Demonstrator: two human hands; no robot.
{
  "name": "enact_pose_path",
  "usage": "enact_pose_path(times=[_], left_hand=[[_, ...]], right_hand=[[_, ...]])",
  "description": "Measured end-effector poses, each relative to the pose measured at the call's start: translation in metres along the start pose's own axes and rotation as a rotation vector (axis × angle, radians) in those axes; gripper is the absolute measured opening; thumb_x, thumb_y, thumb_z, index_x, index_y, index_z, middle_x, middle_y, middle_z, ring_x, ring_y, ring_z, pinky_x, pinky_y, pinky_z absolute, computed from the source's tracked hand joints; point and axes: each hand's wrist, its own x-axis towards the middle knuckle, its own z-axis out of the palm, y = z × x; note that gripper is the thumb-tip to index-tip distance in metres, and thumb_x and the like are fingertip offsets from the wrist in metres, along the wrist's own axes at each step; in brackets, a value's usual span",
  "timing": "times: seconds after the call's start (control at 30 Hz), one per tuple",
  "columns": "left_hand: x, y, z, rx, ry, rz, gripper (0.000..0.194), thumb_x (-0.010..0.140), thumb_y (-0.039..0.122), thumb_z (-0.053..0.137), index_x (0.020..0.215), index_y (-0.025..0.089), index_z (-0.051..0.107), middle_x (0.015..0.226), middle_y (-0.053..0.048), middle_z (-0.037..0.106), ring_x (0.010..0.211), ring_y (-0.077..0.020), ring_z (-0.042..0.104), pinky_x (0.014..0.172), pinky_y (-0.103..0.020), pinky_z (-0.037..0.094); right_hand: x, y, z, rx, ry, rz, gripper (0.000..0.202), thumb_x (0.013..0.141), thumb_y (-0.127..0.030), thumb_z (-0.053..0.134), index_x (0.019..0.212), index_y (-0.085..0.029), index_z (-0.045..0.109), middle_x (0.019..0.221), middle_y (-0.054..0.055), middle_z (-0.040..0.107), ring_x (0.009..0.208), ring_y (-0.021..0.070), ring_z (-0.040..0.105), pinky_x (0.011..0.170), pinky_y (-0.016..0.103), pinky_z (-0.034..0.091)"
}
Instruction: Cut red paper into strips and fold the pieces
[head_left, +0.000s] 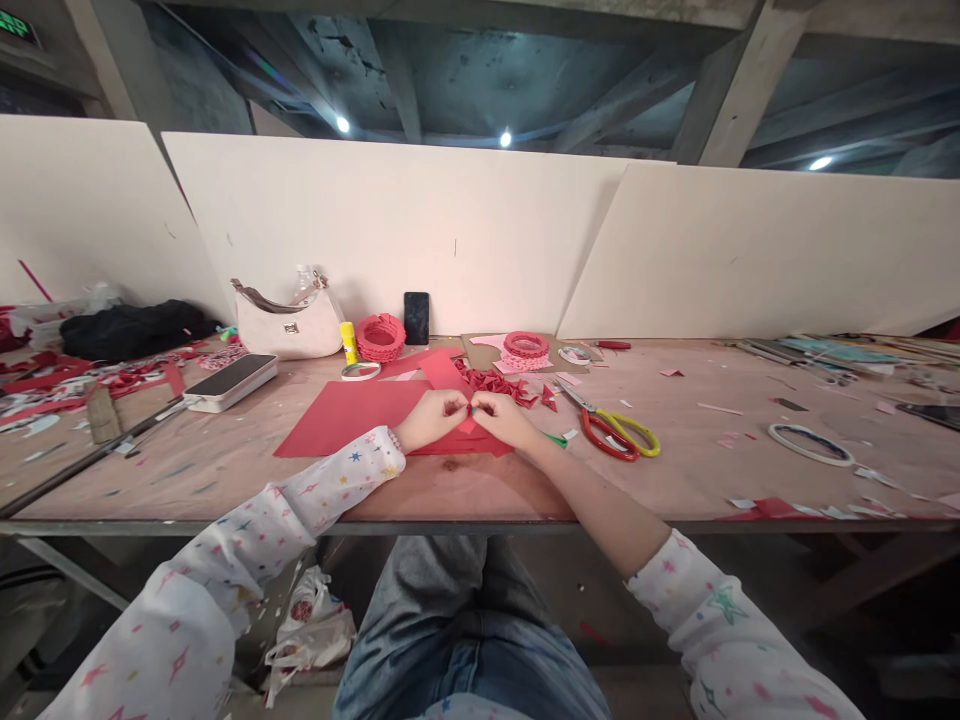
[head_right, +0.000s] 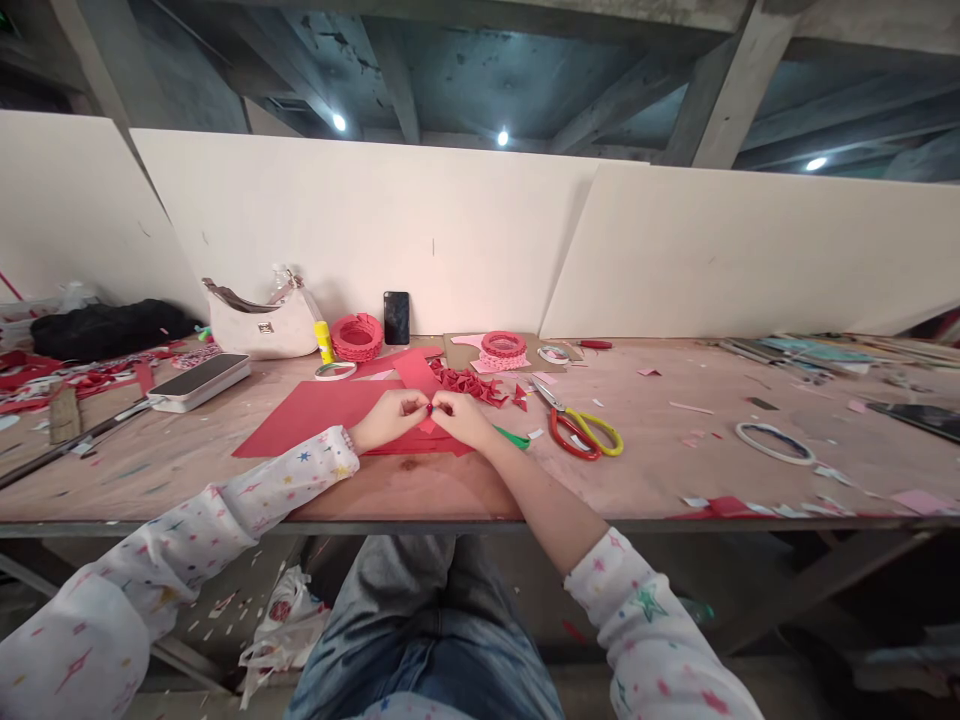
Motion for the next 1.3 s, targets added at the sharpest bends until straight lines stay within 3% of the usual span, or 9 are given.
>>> enact_pose_path(times=[0.27,0.43,0.57,0.7,0.93,1.13,1.3], left_hand=[[0.002,-0.002,-0.004,-0.007,0.05,0.009,0.016,0.077,0.021,0.045,0.065,0.014,0.051,0.062,0.002,0.05,0.058,-0.0094,0.044,0.054,-0.02,0.034],[0.004,-0.015,-0.007,-0.129,0.153,-0.094,0.018,0.077,0.025,0.048,0.062,0.015,0.043,0.059,0.003,0.045,0.055,-0.0086,0.046,0.052,-0.019,0.038],[0.003,-0.017,-0.005,-0.35,0.023,-0.208,0.022,0.079,0.034,0.049,0.069,0.014,0.046,0.061,0.002,0.049,0.052,-0.0097,0.054,0.052,-0.022,0.045],[0.001,-0.013,-0.002,-0.511,-0.085,-0.272,0.029,0.081,0.041,0.047,0.079,0.013,0.05,0.067,-0.001,0.056,0.054,-0.0115,0.059,0.053,-0.024,0.05],[0.0,-0.018,-0.003,-0.621,-0.128,-0.342,0.031,0.078,0.04,0.054,0.094,0.013,0.053,0.063,-0.001,0.059,0.056,-0.0118,0.059,0.056,-0.025,0.051],[0.0,-0.017,-0.003,-0.589,-0.144,-0.313,0.024,0.078,0.03,0.052,0.095,0.013,0.054,0.064,0.0,0.057,0.057,-0.0111,0.059,0.057,-0.024,0.05],[-0.001,-0.015,-0.003,-0.521,-0.185,-0.17,0.02,0.074,0.014,0.049,0.093,0.013,0.052,0.06,0.004,0.053,0.05,-0.0073,0.054,0.054,-0.019,0.044]], right_hand=[[0.003,0.004,0.0,0.025,0.045,0.053,0.01,0.064,-0.015,0.041,0.054,-0.018,0.04,0.055,-0.003,0.041,0.055,0.0111,0.039,0.054,0.024,0.029],[0.001,0.008,-0.011,-0.009,0.076,0.105,0.01,0.066,-0.016,0.041,0.057,-0.017,0.043,0.06,-0.001,0.048,0.061,0.0126,0.044,0.058,0.024,0.032],[0.0,0.005,-0.01,0.126,0.009,0.078,0.009,0.073,-0.022,0.043,0.072,-0.017,0.051,0.072,0.0,0.053,0.068,0.0132,0.048,0.064,0.025,0.036],[0.001,0.002,-0.006,0.189,-0.064,0.082,0.012,0.076,-0.024,0.044,0.068,-0.017,0.05,0.066,-0.001,0.051,0.062,0.0118,0.047,0.06,0.024,0.035],[-0.001,0.0,-0.01,0.245,-0.021,0.133,0.011,0.075,-0.019,0.044,0.066,-0.017,0.05,0.063,-0.002,0.05,0.06,0.0108,0.046,0.058,0.023,0.034],[-0.001,-0.004,-0.01,0.229,-0.019,0.153,0.01,0.074,-0.019,0.045,0.065,-0.016,0.05,0.063,-0.002,0.051,0.061,0.0112,0.046,0.057,0.023,0.034],[-0.001,0.0,-0.007,0.196,-0.076,0.123,0.012,0.075,-0.02,0.044,0.064,-0.017,0.05,0.063,-0.002,0.05,0.061,0.0116,0.046,0.058,0.023,0.035]])
